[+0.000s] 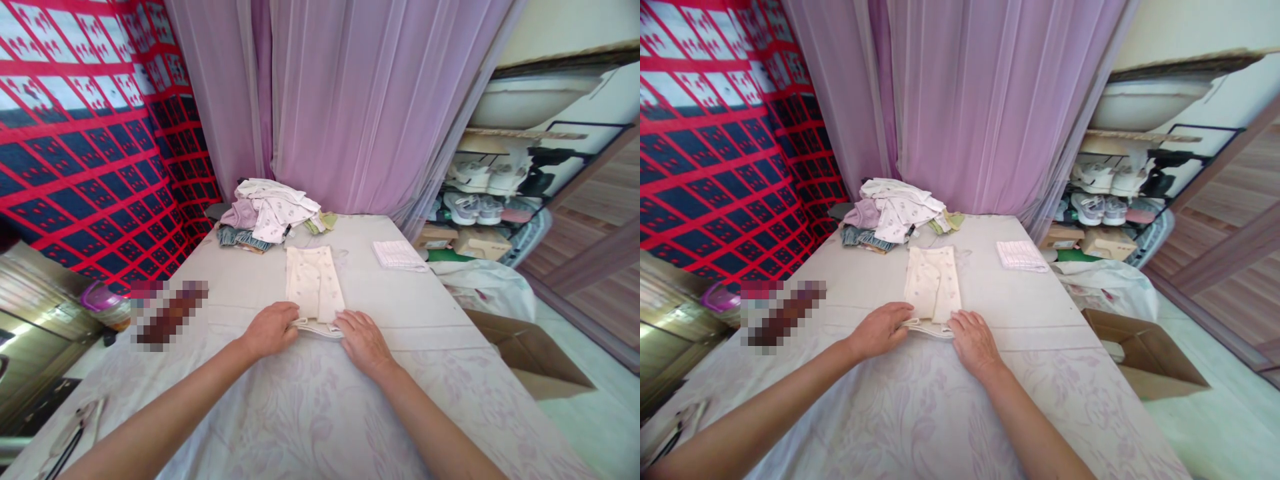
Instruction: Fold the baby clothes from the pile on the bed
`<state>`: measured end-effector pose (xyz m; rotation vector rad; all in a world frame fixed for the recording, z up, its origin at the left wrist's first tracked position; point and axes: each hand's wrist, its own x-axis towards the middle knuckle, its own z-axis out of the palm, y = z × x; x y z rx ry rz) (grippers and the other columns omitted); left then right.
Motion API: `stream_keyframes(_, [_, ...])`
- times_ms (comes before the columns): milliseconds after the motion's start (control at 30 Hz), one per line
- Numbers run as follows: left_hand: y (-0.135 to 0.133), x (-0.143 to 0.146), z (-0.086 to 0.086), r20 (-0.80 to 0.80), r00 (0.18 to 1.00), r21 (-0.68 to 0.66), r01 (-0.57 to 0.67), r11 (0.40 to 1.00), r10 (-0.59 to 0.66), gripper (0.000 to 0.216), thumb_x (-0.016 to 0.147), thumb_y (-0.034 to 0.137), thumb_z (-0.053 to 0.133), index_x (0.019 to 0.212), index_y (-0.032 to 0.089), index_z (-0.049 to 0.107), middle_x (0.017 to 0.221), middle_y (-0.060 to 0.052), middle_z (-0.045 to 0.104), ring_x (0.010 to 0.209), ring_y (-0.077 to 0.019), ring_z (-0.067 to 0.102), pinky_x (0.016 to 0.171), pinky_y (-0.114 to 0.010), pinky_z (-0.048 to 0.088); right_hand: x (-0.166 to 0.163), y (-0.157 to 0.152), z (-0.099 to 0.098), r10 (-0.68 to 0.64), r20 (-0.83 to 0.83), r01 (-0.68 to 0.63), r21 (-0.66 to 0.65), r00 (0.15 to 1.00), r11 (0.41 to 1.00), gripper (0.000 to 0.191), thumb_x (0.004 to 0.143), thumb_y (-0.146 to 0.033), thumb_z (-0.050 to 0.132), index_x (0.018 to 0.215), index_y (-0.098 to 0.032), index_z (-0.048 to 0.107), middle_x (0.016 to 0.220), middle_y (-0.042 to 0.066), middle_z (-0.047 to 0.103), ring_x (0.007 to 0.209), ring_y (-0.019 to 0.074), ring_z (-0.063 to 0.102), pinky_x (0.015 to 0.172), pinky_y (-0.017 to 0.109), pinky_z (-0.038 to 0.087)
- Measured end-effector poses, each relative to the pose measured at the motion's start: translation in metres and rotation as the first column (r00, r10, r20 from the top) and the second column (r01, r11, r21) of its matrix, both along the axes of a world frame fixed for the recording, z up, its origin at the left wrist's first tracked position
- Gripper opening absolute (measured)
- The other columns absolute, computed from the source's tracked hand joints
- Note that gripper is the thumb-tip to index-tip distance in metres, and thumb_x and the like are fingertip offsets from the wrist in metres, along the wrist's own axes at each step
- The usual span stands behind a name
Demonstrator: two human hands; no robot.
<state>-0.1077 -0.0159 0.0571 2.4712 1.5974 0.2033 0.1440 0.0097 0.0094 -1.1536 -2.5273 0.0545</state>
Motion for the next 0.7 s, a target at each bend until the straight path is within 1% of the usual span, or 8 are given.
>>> stream_keyframes(67, [-0.004, -0.007, -0.006, 0.062, 0.992, -0.072, 0.112, 0.991, -0.108, 0.034, 0.083, 0.032, 0.054, 0.113, 0.018, 0.060, 0.138, -0.011, 0.051, 0.128, -0.0240, 0.045, 0.108, -0.039, 0.032, 0.002, 0.007, 0.002, -0.014, -0.001, 0.014, -0.104, 1.000, 0.994, 0.034, 0.077, -0.008, 0.049, 0.103, -0.021, 0.065, 0.109, 0.006, 0.068, 0.102, 0.0196, 0.059, 0.094, 0.033, 0.041])
stream_keyframes(133, [-0.010, -0.013, -0.011, 0.078, 0.978, -0.150, 0.203, 0.967, -0.193, 0.061, 0.079, 0.048, 0.060, 0.131, 0.018, 0.048, 0.147, -0.014, 0.039, 0.136, -0.0280, 0.034, 0.113, -0.047, 0.022, 0.004, 0.013, 0.008, -0.033, -0.011, 0.031, -0.190, 0.999, 0.981, 0.033, 0.079, -0.011, 0.047, 0.102, -0.022, 0.066, 0.105, 0.004, 0.070, 0.098, 0.0179, 0.061, 0.090, 0.030, 0.042])
stream_keyframes(200, [-0.014, -0.018, -0.015, 0.077, 0.972, -0.187, 0.233, 0.954, -0.222, 0.085, 0.074, 0.055, 0.065, 0.144, 0.020, 0.031, 0.152, -0.015, 0.029, 0.139, -0.0305, 0.026, 0.113, -0.053, 0.015, 0.005, 0.017, 0.017, -0.051, -0.005, 0.048, -0.244, 0.999, 0.969, 0.032, 0.080, -0.014, 0.046, 0.104, -0.024, 0.066, 0.103, 0.003, 0.071, 0.096, 0.0179, 0.062, 0.086, 0.028, 0.042])
stream_keyframes(233, [-0.014, -0.020, -0.017, 0.075, 0.973, -0.188, 0.227, 0.956, -0.216, 0.089, 0.074, 0.053, 0.065, 0.147, 0.021, 0.025, 0.153, -0.015, 0.027, 0.140, -0.0302, 0.025, 0.113, -0.054, 0.013, 0.005, 0.018, 0.022, -0.061, 0.003, 0.060, -0.268, 0.998, 0.962, 0.031, 0.081, -0.016, 0.046, 0.104, -0.024, 0.066, 0.101, 0.003, 0.071, 0.094, 0.0180, 0.062, 0.083, 0.027, 0.042])
stream_keyframes(300, [-0.012, -0.020, -0.020, 0.072, 0.982, -0.153, 0.182, 0.971, -0.173, 0.085, 0.079, 0.044, 0.063, 0.149, 0.024, 0.019, 0.153, -0.013, 0.028, 0.140, -0.0275, 0.025, 0.114, -0.054, 0.012, 0.004, 0.022, 0.033, -0.093, 0.016, 0.093, -0.313, 0.996, 0.945, 0.029, 0.083, -0.020, 0.045, 0.103, -0.025, 0.066, 0.095, 0.002, 0.072, 0.088, 0.0172, 0.063, 0.074, 0.025, 0.041])
stream_keyframes(433, [-0.001, -0.016, -0.025, 0.039, 0.991, -0.034, 0.132, 0.991, -0.131, 0.074, 0.084, 0.027, 0.055, 0.148, 0.024, 0.018, 0.151, -0.010, 0.033, 0.140, -0.0233, 0.027, 0.115, -0.051, 0.013, 0.001, 0.033, 0.050, -0.164, 0.029, 0.164, -0.350, 0.986, 0.922, 0.024, 0.084, -0.024, 0.046, 0.097, -0.025, 0.066, 0.078, 0.000, 0.070, 0.073, 0.0152, 0.062, 0.061, 0.022, 0.035])
stream_keyframes(567, [0.006, -0.017, -0.027, -0.004, 0.985, -0.007, 0.174, 0.985, -0.174, 0.080, 0.081, 0.029, 0.060, 0.148, 0.022, 0.018, 0.152, -0.010, 0.031, 0.140, -0.0247, 0.026, 0.115, -0.051, 0.013, 0.001, 0.041, 0.053, -0.178, 0.013, 0.171, -0.351, 0.984, 0.921, 0.023, 0.084, -0.025, 0.047, 0.094, -0.024, 0.067, 0.075, 0.000, 0.069, 0.067, 0.0146, 0.059, 0.058, 0.022, 0.032])
stream_keyframes(700, [0.008, -0.022, -0.027, -0.064, 0.988, 0.060, 0.141, 0.988, -0.137, 0.069, 0.083, 0.015, 0.050, 0.146, 0.022, 0.024, 0.149, -0.009, 0.037, 0.138, -0.0204, 0.032, 0.116, -0.047, 0.014, 0.000, 0.043, 0.055, -0.193, -0.068, 0.152, -0.396, 0.979, 0.906, 0.023, 0.084, -0.025, 0.045, 0.091, -0.022, 0.067, 0.075, 0.000, 0.067, 0.067, 0.0138, 0.058, 0.060, 0.021, 0.034])
